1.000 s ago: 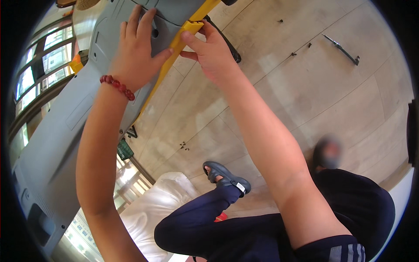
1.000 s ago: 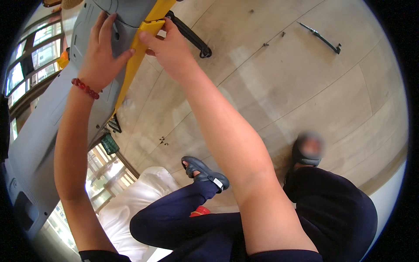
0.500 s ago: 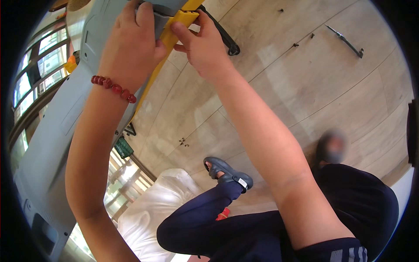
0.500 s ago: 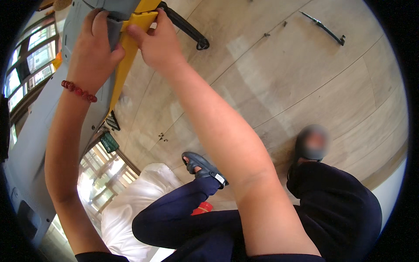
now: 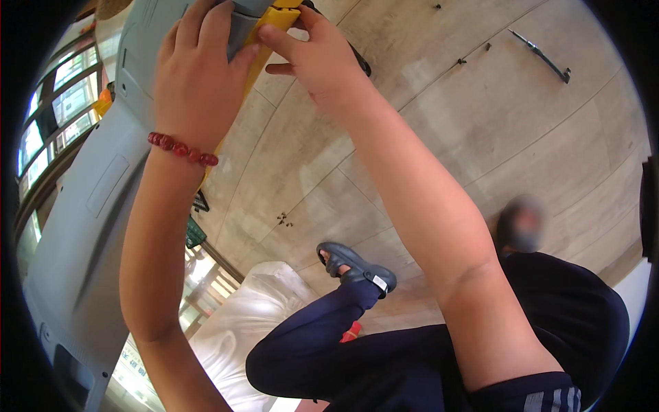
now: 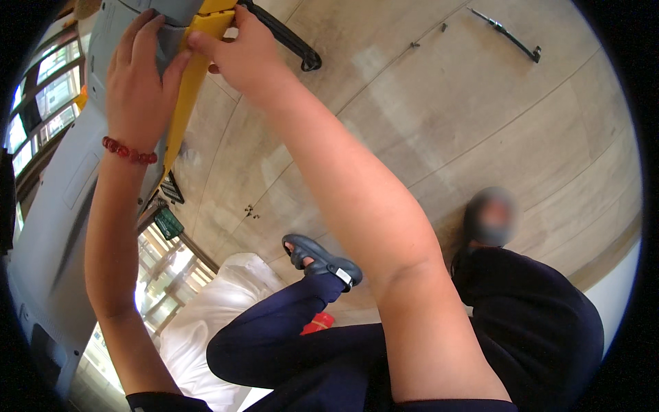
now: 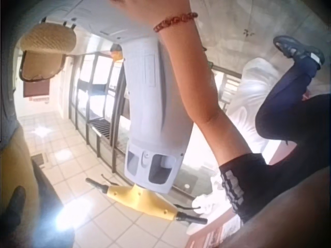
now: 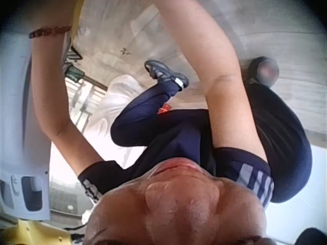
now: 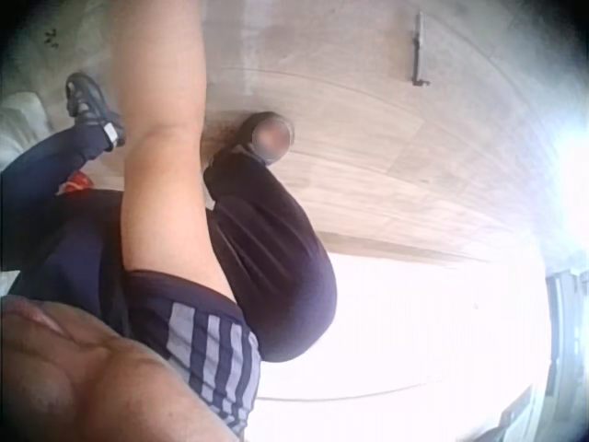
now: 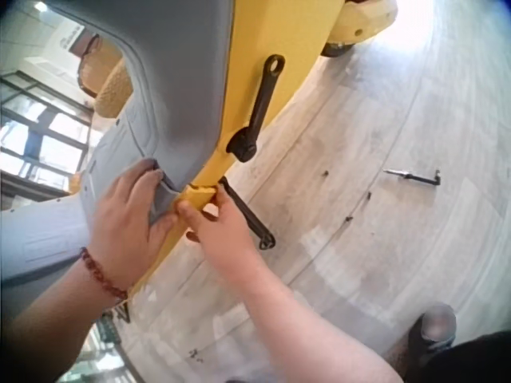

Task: The person is removing and reattaching a yellow plastic body panel on a motorcycle using a screwdriver.

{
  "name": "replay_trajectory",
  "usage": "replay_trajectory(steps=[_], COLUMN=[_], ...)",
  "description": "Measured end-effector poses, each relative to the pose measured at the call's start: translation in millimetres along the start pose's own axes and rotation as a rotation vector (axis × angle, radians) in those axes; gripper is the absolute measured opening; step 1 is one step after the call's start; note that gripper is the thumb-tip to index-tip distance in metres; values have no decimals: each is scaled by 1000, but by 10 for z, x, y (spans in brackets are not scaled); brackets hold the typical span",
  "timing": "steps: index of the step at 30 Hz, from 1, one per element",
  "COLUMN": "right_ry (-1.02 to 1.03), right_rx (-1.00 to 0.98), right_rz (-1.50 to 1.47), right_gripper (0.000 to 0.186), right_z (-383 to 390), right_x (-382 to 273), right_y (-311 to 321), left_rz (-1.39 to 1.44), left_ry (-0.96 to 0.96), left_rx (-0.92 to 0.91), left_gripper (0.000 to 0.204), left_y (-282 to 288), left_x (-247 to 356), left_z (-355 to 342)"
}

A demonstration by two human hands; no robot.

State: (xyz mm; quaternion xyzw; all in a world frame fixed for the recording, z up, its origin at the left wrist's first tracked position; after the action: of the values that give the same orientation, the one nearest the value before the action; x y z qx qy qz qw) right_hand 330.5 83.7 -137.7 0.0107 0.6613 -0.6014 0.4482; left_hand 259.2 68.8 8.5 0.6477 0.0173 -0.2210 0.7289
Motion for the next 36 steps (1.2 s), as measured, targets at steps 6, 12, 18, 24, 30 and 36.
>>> replay_trajectory(steps=[6,12,18,24,30,36], right_ry=[-17,21,11,65,61,-92], right_rx=[14,162,164,196,130,84], right_rz=[-84,203,180,323,315,19], right_gripper=[57,44,41,44,46,46], right_z=[-22,-20,-15,6,-70,-68], right_x=[-61,-97,-108,-110,-101,-73], right_y=[4,19,38,15,17,12], left_rz=[-4,-45,25,32,0,-53], left_ry=[33,112,220,158,113,115], left_rx=[-10,-33,-20,26,40,-82], left_gripper=[40,43,38,38,40,43], left_y=[-10,99,151,147,137,68], left_x=[-97,49,195,158,145,59], left_z=[-54,-86,-72,-78,-87,-31])
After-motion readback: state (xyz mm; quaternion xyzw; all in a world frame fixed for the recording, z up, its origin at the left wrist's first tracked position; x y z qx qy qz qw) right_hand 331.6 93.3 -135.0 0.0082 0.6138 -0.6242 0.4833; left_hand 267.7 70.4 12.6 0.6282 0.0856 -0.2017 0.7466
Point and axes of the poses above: each hand's wrist, its own z-axis away from the middle knuckle, its own y-axis out of the back of the hand, x = y × z, the point moved 5 cm from there along -z, towards the middle knuckle, and after that the axes turned 13 degrees about -x, right-handed, at the moved point
